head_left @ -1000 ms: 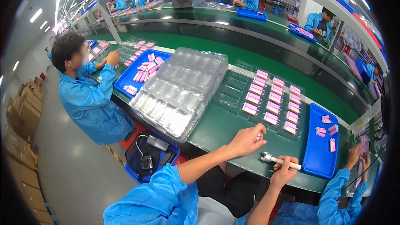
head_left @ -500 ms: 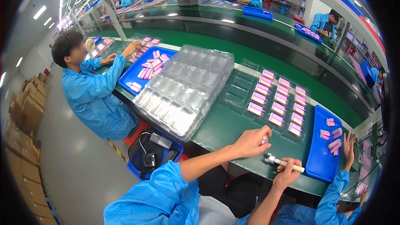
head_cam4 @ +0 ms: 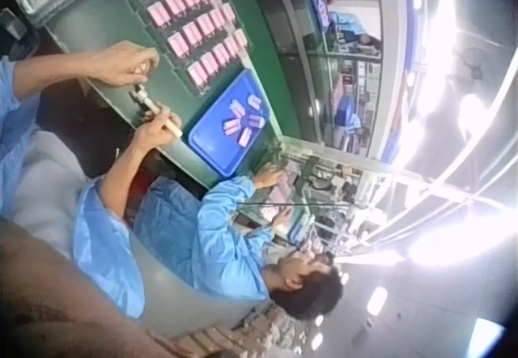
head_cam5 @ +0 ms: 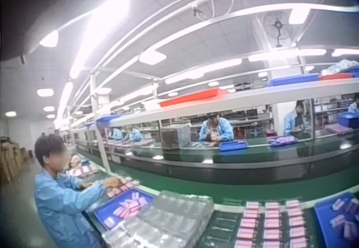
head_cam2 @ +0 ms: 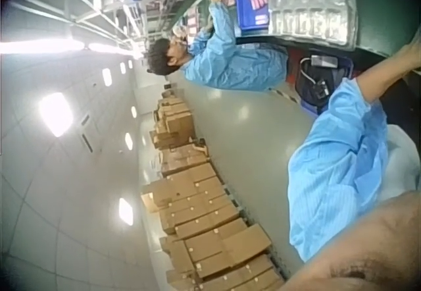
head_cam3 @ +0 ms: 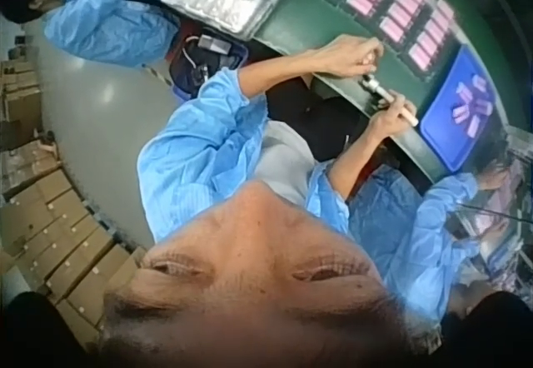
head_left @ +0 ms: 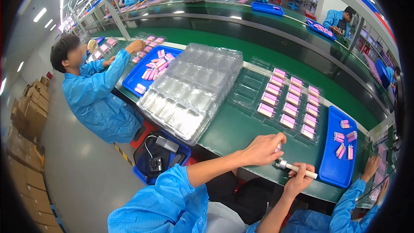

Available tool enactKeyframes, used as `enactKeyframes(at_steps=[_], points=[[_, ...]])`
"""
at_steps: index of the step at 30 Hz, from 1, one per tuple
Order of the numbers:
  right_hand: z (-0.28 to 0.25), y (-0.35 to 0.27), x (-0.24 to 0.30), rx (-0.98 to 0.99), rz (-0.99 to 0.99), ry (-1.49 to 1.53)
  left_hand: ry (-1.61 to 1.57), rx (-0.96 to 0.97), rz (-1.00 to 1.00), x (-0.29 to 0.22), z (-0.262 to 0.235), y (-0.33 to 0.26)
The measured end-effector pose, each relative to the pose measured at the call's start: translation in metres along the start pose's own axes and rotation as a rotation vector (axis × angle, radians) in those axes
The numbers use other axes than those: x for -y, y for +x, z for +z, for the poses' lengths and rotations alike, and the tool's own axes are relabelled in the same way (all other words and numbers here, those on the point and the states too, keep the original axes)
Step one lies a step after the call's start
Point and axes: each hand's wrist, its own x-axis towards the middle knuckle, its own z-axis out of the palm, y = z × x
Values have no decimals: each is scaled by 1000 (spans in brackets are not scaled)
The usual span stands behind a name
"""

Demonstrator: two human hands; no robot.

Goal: The person assembles small plastic components by applying a substance to them with an applicator tool, then arranges the assembled components into a plastic shipping tray.

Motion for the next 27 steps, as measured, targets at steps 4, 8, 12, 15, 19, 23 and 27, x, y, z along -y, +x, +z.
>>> enactKeyframes(at_steps=[4, 8, 12, 15, 19, 23, 27], points=[[-1, 0, 0, -3, -14, 1, -27, 21, 34, 1, 0, -1], [1, -1, 2, 5, -13, 1, -64, 95, -53, 6, -4, 1], [2, 0, 0, 13, -21, -1, -68, 66, -36, 6, 0, -1], [3, 0, 2, 8, -26, -4, -75, 43, -52, 1, 1, 0], [4, 0, 3, -3, -11, -17, -56, 69, -84, 0, 3, -1], [1, 0, 4, 11, -11, -14, -42, 83, -92, 0, 5, -2], [-6, -1, 12, -50, 9, -63, -62, 77, -80, 1, 14, -1]])
